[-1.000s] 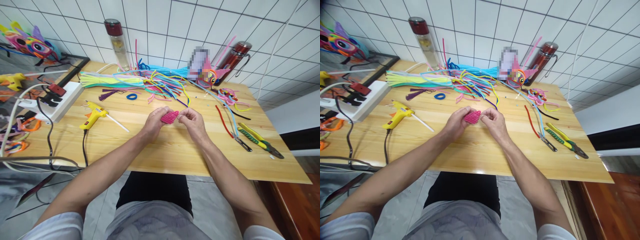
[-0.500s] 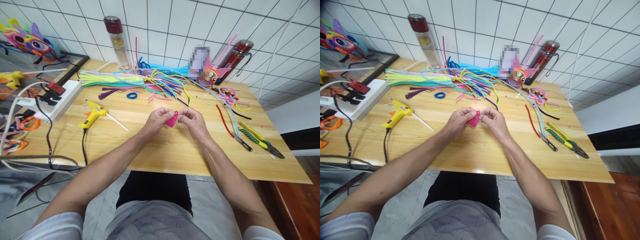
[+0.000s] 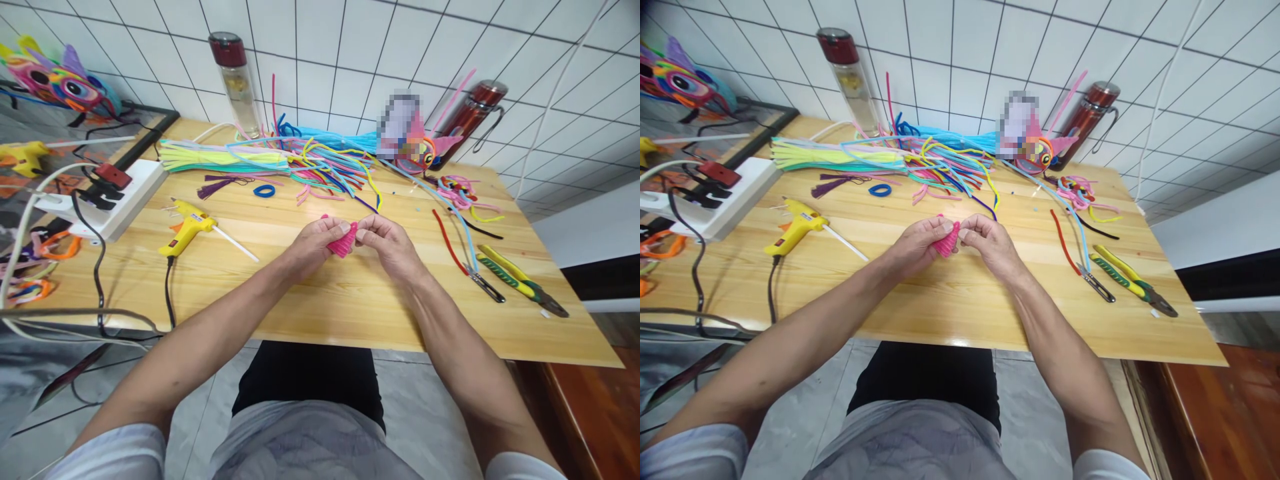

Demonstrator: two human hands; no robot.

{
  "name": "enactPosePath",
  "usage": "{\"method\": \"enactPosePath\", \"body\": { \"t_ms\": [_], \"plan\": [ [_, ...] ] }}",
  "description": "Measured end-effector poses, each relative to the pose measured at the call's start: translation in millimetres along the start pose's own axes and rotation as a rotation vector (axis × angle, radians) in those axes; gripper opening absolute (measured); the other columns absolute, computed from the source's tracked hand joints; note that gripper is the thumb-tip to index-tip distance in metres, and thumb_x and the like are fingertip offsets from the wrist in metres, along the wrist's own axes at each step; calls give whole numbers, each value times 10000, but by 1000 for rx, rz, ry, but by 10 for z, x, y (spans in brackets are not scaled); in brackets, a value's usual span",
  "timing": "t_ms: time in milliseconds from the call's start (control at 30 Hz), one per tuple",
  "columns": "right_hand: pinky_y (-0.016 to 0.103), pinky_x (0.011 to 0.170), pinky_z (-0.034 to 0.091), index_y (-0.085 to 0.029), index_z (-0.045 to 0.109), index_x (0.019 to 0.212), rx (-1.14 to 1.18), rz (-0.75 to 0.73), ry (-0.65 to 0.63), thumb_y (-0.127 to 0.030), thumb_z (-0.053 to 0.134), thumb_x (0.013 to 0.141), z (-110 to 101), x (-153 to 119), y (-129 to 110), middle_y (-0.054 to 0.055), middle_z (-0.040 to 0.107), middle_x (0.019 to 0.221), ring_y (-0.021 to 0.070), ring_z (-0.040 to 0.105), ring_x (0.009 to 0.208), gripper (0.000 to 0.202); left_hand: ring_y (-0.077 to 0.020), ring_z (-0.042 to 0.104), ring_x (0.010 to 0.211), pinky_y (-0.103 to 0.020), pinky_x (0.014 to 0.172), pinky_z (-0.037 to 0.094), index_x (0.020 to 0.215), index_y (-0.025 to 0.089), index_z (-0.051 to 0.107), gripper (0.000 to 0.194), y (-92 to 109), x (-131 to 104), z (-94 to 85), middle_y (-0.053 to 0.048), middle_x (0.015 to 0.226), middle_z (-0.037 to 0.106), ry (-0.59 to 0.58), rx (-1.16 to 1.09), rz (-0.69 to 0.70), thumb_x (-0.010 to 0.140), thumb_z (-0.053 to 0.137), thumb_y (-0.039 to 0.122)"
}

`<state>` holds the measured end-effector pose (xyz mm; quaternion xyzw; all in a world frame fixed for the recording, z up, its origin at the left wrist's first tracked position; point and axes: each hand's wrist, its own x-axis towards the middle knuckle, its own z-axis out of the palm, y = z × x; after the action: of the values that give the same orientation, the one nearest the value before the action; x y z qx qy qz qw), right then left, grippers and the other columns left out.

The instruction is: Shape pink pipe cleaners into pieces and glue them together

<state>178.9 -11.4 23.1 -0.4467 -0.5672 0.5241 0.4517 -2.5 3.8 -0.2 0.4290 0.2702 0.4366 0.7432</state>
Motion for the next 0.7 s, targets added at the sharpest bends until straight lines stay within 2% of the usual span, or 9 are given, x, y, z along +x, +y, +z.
{"method": "enactPosePath", "body": {
  "t_ms": [267,500,633,700],
  "plan": [
    [322,791,525,-223,744,891,0,12,2,-411,806,787,-44,11,57,1,706,819,160,623,768,223,-142,567,649,-268,579,423,747,178,706,475,27,0,28,-45,709,682,3,-2,-8,701,923,598],
    [343,801,555,-255,751,1044,-1,-64,33,-458,809,785,-45,24,60,20,732,924,179,658,819,334,-115,582,619,-262,623,479,784,156,689,327,35,-16,27,-28,724,650,20,-69,-78,827,849,438],
    [342,807,563,-247,735,947,-17,-78,26,-464,867,742,-12,13,29,12,718,862,177,657,802,326,-112,587,607,-256,607,471,807,149,693,287,52,-43,57,-25,722,638,-33,-86,-151,842,824,402],
    [333,786,553,-237,713,879,-9,-79,26,-446,862,743,-7,12,16,2,699,821,163,640,760,290,-116,597,628,-255,616,472,823,148,705,271,44,-49,71,-35,750,659,-22,-46,-156,842,813,396]
  ]
}}
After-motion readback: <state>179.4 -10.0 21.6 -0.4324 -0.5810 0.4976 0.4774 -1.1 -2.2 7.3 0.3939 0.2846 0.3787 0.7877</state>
